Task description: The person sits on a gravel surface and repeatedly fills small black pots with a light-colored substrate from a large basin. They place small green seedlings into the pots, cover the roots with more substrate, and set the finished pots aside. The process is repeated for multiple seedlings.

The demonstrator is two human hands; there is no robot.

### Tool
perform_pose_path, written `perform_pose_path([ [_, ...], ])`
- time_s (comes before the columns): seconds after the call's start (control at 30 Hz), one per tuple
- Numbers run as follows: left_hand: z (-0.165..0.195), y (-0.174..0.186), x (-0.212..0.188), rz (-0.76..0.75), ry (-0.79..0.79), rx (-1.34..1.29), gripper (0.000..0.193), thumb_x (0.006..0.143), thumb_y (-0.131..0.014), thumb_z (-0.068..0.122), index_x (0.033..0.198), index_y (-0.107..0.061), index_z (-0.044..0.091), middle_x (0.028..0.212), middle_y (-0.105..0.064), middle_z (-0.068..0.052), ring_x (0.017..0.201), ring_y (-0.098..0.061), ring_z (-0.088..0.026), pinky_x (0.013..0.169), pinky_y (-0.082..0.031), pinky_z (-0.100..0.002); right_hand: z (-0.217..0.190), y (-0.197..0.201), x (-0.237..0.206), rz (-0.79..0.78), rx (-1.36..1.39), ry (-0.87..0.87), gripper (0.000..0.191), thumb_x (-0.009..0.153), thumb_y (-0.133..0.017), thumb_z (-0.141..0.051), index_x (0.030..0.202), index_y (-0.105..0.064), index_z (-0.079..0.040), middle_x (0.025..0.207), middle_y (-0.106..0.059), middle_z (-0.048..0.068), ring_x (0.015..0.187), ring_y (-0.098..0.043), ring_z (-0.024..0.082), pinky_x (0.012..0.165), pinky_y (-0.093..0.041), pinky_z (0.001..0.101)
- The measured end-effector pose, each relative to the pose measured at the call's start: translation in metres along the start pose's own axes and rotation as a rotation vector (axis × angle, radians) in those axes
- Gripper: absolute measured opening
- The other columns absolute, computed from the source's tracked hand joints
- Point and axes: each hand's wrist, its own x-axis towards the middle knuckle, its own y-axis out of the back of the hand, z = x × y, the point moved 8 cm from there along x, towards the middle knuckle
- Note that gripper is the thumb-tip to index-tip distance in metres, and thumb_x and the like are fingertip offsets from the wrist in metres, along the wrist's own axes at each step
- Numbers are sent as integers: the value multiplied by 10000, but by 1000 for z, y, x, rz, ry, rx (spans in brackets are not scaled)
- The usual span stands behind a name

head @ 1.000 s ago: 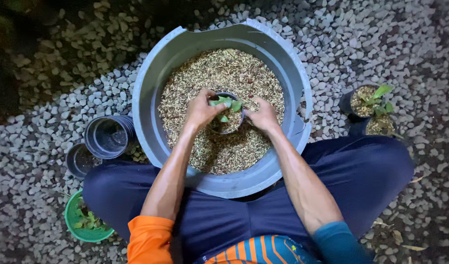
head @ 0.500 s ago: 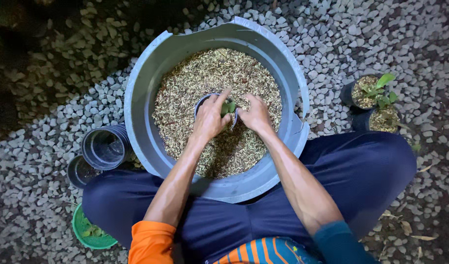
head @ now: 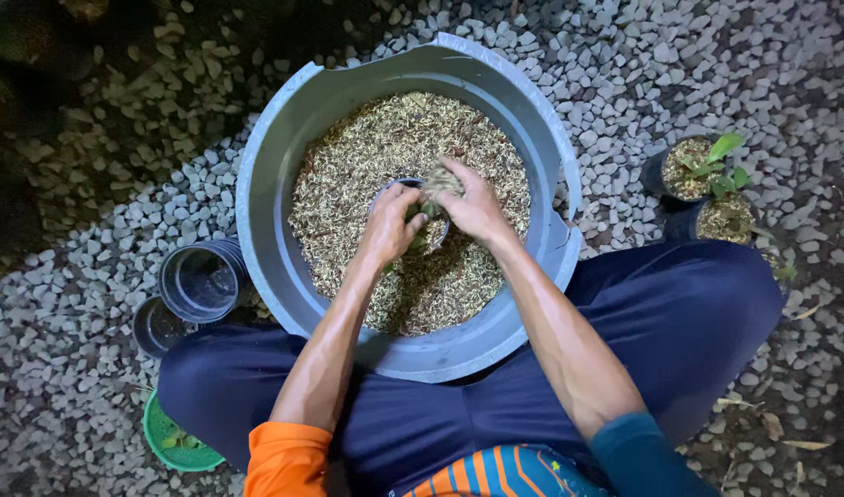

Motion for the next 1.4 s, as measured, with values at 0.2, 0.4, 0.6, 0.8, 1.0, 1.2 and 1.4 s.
perform_pose_path([
  [0.2,1,5,0,5,62,-32,173,887,-759,107,1028,-662,78,1055,-596,-91,1021,-594,-274,908,-525,-446,8,-5,2,121,-314,336,342,930,-653,-33,1247,-722,-141,1348,-684,94,1248,-646,264,1101,-515,435],
  [0.4,1,9,0,11,102,-102,168,883,-757,106,1033,-683,88,1077,-603,-85,1006,-632,-262,880,-579,-421,8,-10,0,93,-354,447,279,895,-694,-33,1142,-780,-131,1277,-693,122,1208,-627,302,1063,-495,457],
  [0.6,5,15,1,38,82,-91,192,870,-756,74,1052,-699,94,1107,-618,-83,1008,-665,-265,875,-605,-410,28,-5,4,136,-266,240,249,965,-619,-71,1159,-762,-134,1448,-608,98,1355,-582,274,1170,-480,443],
  [0.8,-13,0,-3,-108,382,-261,142,920,-683,135,1057,-662,110,1138,-556,-55,926,-675,-250,815,-629,-400,42,-20,6,-12,103,4,405,1022,-414,-199,1396,-568,-186,1649,-329,136,1467,-378,329,1185,-315,544],
  [1.0,-12,6,2,-31,221,-104,206,885,-755,148,1072,-702,79,1098,-591,-92,980,-643,-267,902,-607,-426,33,-19,11,-133,234,-1,577,1066,-234,-308,1620,-232,-150,1672,-281,203,1529,-271,365,1220,-192,559],
  [1.2,-6,12,2,-44,221,-61,363,848,-809,213,1169,-690,91,1143,-638,-123,1044,-659,-288,920,-581,-457,50,-25,-23,-73,-586,-284,555,944,-493,-192,1460,-530,10,1430,-534,282,1260,-593,449,1048,-526,562],
  [1.4,5,41,-1,59,207,-194,619,877,-776,310,1392,-538,63,1296,-651,-213,1169,-653,-327,1002,-511,-473,78,-83,-68,-539,-1336,-123,635,807,-828,-397,1270,-631,-10,1447,-414,242,1350,-342,467,1039,-433,610],
])
